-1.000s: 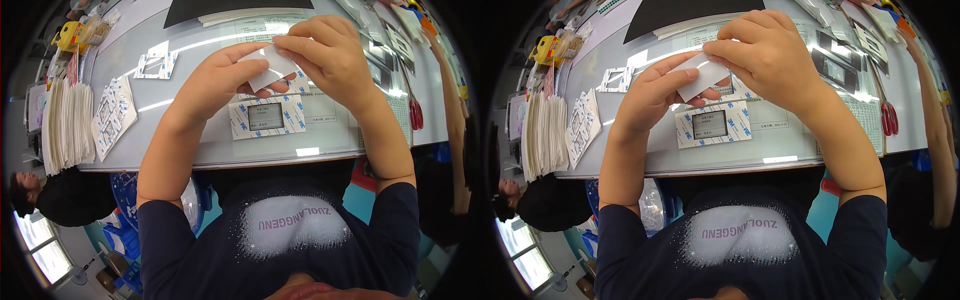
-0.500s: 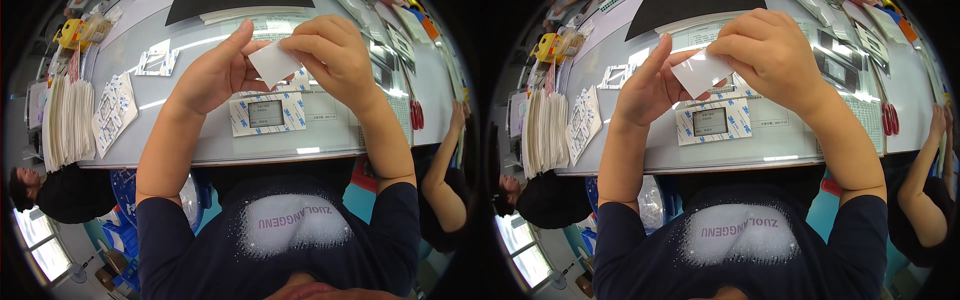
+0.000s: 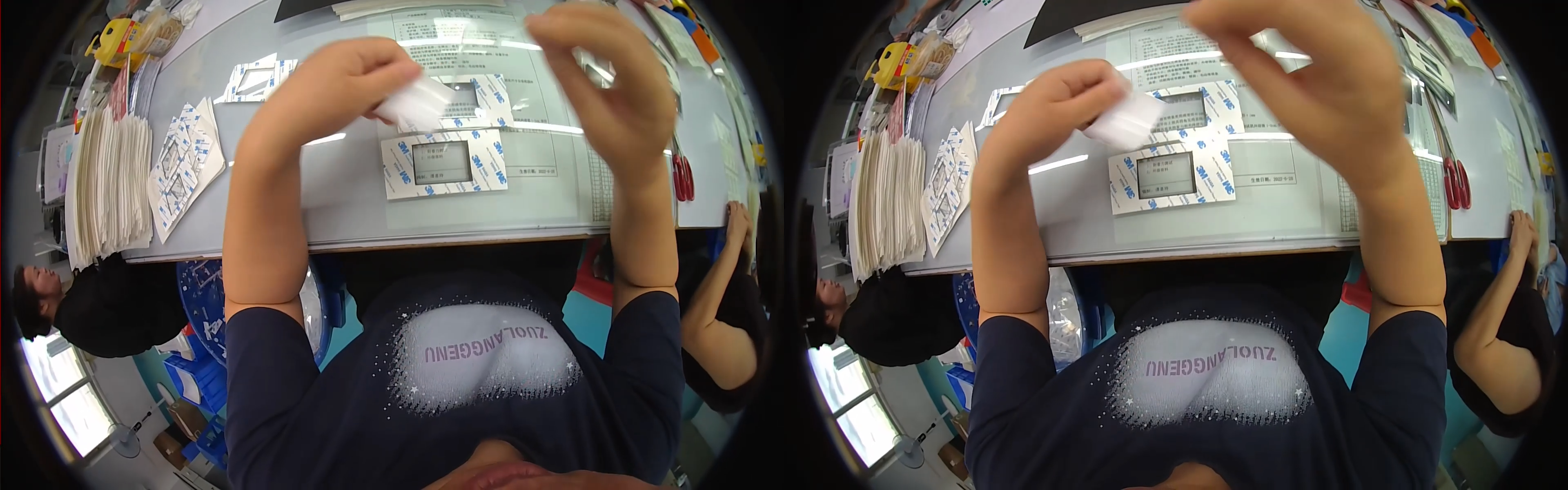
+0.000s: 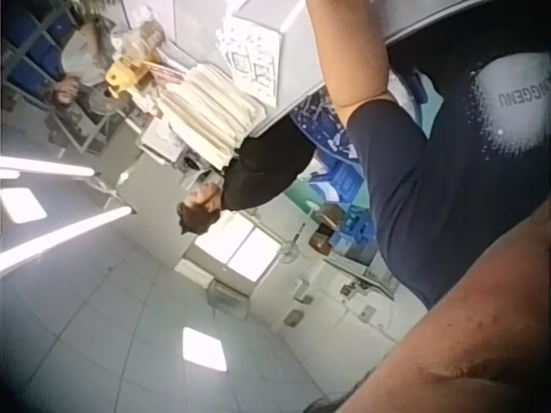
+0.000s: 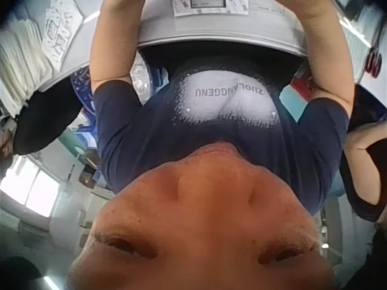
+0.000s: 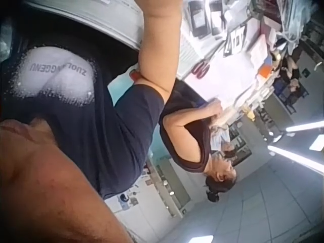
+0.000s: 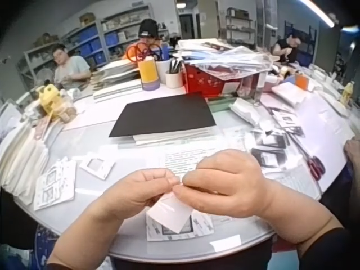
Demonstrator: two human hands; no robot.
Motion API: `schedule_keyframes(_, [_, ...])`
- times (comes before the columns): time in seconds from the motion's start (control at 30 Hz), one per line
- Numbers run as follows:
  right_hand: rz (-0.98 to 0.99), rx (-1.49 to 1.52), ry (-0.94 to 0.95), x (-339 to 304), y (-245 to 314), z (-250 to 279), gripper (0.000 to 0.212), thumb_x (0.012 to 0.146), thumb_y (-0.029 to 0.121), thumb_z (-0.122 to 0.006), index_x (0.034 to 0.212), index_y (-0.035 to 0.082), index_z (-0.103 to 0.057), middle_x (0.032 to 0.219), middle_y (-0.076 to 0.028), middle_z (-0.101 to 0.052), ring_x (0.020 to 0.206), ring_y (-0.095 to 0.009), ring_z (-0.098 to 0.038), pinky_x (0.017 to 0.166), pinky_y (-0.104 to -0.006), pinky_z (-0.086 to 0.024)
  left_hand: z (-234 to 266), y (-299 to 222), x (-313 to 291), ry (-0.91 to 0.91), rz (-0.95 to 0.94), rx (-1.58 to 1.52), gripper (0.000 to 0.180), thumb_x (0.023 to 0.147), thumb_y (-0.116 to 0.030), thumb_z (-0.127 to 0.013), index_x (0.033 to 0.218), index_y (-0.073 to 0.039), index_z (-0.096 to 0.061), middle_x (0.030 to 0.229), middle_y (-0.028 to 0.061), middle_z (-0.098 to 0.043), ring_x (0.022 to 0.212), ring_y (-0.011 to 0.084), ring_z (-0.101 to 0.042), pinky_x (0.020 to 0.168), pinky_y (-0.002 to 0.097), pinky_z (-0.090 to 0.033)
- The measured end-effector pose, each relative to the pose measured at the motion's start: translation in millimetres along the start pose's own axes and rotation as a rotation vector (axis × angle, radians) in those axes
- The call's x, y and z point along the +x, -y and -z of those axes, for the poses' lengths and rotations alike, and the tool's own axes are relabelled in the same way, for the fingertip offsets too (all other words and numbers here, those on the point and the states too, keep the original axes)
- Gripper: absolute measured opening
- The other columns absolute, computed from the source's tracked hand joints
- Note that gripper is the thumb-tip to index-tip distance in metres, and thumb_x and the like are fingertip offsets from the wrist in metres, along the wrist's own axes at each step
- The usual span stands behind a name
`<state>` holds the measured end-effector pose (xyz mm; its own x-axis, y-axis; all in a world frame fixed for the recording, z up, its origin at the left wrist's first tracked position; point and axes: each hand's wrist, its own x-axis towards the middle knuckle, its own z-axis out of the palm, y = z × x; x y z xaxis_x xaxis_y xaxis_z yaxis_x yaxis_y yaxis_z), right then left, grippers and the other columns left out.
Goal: Assembling small electronic components by peeling and sticking adhesive frames onto them at a factory workstation.
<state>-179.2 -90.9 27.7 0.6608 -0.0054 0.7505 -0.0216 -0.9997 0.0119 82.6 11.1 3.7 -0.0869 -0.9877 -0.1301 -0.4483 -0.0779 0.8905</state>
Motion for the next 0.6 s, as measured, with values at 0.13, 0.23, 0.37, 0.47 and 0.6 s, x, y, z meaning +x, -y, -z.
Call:
schedule_keyframes(0.13, [-0.607,0.662,0.069,-22,8,3,0.017,0.093,0.0,-0.069,0.109,0.001,-0.071,0.1,-0.005,-0.071,0.095,-0.014,-0.067,0.084,-0.0249,-0.052,41,19,-15,-0.048,-0.04,0.148,0.027,0.102,-0.029,-0.062,0.104,-0.004,-0.07,0.086,0.0004,-0.067,0.078,0.0075,-0.061,0.069,0.0255,-0.05])
schedule_keyframes(0.23, [-0.913,0.885,0.215,-41,19,-12,0.011,0.095,0.006,-0.07,0.105,0.002,-0.071,0.097,-0.001,-0.07,0.092,-0.008,-0.064,0.082,-0.022,-0.05,49,12,-26,0.067,-0.058,0.115,0.02,0.101,-0.025,-0.063,0.104,-0.006,-0.069,0.085,-0.0056,-0.061,0.076,0.0022,-0.05,0.068,0.0185,-0.039])
schedule_keyframes(0.37, [-1.112,0.96,0.298,-52,33,-28,0.011,0.094,0.009,-0.072,0.103,0.002,-0.071,0.094,0.0,-0.069,0.088,-0.006,-0.062,0.081,-0.0208,-0.048,47,13,-27,0.317,0.003,-0.053,0.015,0.1,-0.016,-0.064,0.104,-0.004,-0.071,0.089,-0.0031,-0.066,0.08,0.0017,-0.059,0.069,0.0161,-0.043])
schedule_keyframes(0.47, [-1.102,0.937,0.314,-52,35,-35,0.011,0.095,0.009,-0.071,0.103,0.002,-0.071,0.092,0.001,-0.068,0.086,-0.006,-0.062,0.077,-0.0196,-0.048,45,8,-30,0.413,-0.036,0.048,0.016,0.098,-0.013,-0.066,0.106,-0.001,-0.073,0.09,-0.0003,-0.069,0.08,0.0027,-0.06,0.068,0.0169,-0.044])
schedule_keyframes(0.6, [-1.126,0.962,0.325,-52,40,-40,0.011,0.095,0.01,-0.072,0.102,0.002,-0.071,0.092,0.001,-0.068,0.086,-0.006,-0.061,0.077,-0.0196,-0.048,42,6,-31,0.443,-0.055,0.043,0.017,0.099,-0.012,-0.065,0.108,0.0,-0.073,0.091,0.0007,-0.07,0.079,0.0032,-0.061,0.068,0.0173,-0.045])
